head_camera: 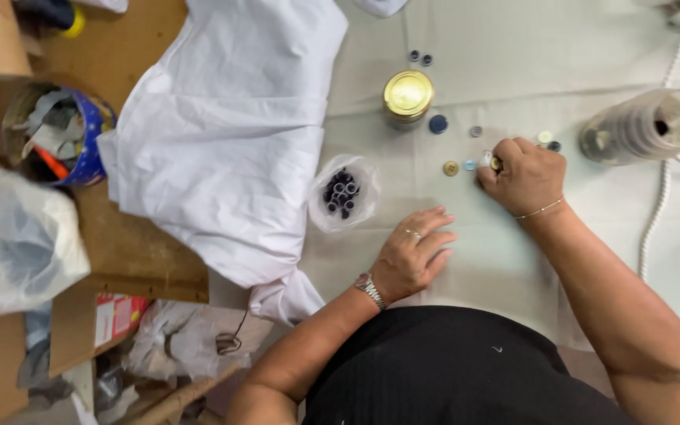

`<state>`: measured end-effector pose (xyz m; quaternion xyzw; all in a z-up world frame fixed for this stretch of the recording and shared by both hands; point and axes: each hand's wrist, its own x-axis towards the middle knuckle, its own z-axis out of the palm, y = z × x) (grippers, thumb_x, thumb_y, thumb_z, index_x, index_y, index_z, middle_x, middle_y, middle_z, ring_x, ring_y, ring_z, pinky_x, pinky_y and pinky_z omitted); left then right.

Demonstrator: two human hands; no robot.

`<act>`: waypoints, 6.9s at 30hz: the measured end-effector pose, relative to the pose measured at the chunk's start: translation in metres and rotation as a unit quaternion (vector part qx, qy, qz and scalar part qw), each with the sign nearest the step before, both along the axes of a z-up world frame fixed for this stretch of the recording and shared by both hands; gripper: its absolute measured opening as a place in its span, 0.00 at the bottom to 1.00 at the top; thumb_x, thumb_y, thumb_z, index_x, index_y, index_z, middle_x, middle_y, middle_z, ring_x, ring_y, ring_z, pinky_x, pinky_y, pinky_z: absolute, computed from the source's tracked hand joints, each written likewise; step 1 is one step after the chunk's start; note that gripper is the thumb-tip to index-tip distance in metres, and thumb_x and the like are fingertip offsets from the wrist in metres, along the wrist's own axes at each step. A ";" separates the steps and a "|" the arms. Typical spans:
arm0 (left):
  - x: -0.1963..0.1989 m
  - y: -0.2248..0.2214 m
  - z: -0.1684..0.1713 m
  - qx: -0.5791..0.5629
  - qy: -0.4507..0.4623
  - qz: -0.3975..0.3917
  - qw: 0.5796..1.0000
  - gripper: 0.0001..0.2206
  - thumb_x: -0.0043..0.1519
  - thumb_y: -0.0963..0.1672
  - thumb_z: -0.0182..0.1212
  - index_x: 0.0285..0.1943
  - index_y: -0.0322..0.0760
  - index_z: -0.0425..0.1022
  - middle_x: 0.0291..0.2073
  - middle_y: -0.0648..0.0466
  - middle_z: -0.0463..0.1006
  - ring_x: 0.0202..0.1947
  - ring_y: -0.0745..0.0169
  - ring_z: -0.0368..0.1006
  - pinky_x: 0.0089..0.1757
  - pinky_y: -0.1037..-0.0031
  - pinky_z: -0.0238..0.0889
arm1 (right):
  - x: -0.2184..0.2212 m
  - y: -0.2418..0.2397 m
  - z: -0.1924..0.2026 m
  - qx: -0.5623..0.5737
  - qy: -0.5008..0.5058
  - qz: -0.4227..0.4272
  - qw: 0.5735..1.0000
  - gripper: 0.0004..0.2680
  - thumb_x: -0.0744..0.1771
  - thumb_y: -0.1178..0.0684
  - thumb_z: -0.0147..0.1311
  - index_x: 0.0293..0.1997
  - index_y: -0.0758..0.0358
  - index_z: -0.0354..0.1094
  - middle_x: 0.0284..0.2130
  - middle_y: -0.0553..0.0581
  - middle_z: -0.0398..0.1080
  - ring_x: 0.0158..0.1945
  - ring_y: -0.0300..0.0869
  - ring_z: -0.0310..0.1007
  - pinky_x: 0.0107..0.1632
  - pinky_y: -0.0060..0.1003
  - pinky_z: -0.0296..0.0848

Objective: Sorting a variety of buttons from a central pile into different jars and containers based on their color and size.

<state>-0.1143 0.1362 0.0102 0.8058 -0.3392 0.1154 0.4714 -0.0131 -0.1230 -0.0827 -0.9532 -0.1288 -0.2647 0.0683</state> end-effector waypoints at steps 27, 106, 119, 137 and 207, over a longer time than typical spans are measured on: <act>0.046 -0.031 -0.009 0.120 -0.005 0.081 0.989 0.15 0.66 0.41 0.58 0.61 0.26 0.70 0.64 0.38 0.67 0.68 0.40 0.63 0.65 0.55 0.60 | -0.021 -0.085 0.120 0.584 -0.040 0.026 0.811 0.13 0.72 0.50 0.47 0.30 0.65 0.64 0.23 0.56 0.61 0.25 0.41 0.58 0.29 0.35 0.54; 0.040 -0.045 -0.009 -0.204 0.382 0.133 0.891 0.11 0.60 0.32 0.52 0.39 0.31 0.81 0.34 0.50 0.77 0.36 0.65 0.75 0.37 0.78 0.78 | -0.059 0.002 0.113 0.035 0.244 -0.054 0.968 0.27 0.62 0.35 0.62 0.63 0.59 0.68 0.58 0.62 0.68 0.66 0.56 0.62 0.64 0.53 0.62; 0.030 -0.043 0.008 -0.317 0.487 0.160 0.798 0.10 0.59 0.32 0.54 0.42 0.27 0.80 0.31 0.47 0.77 0.36 0.68 0.74 0.38 0.77 0.79 | -0.102 0.015 0.044 -0.063 0.039 0.068 0.995 0.07 0.63 0.50 0.53 0.25 0.52 0.59 0.23 0.52 0.59 0.25 0.45 0.64 0.31 0.37 0.65; 0.108 -0.190 0.078 -0.226 0.065 0.039 0.971 0.08 0.64 0.37 0.66 0.44 0.45 0.76 0.41 0.58 0.78 0.46 0.58 0.74 0.54 0.69 0.67 | 0.030 -0.117 0.147 0.326 -0.018 0.006 0.945 0.23 0.83 0.47 0.44 0.34 0.68 0.76 0.30 0.57 0.75 0.35 0.43 0.76 0.44 0.37 0.72; 0.029 0.115 0.088 0.015 0.246 0.298 0.922 0.10 0.58 0.40 0.64 0.46 0.36 0.71 0.39 0.50 0.74 0.36 0.50 0.78 0.35 0.64 0.72 | -0.050 0.150 0.185 0.395 0.376 0.056 0.836 0.05 0.67 0.60 0.55 0.46 0.66 0.69 0.23 0.59 0.72 0.20 0.43 0.72 0.29 0.36 0.70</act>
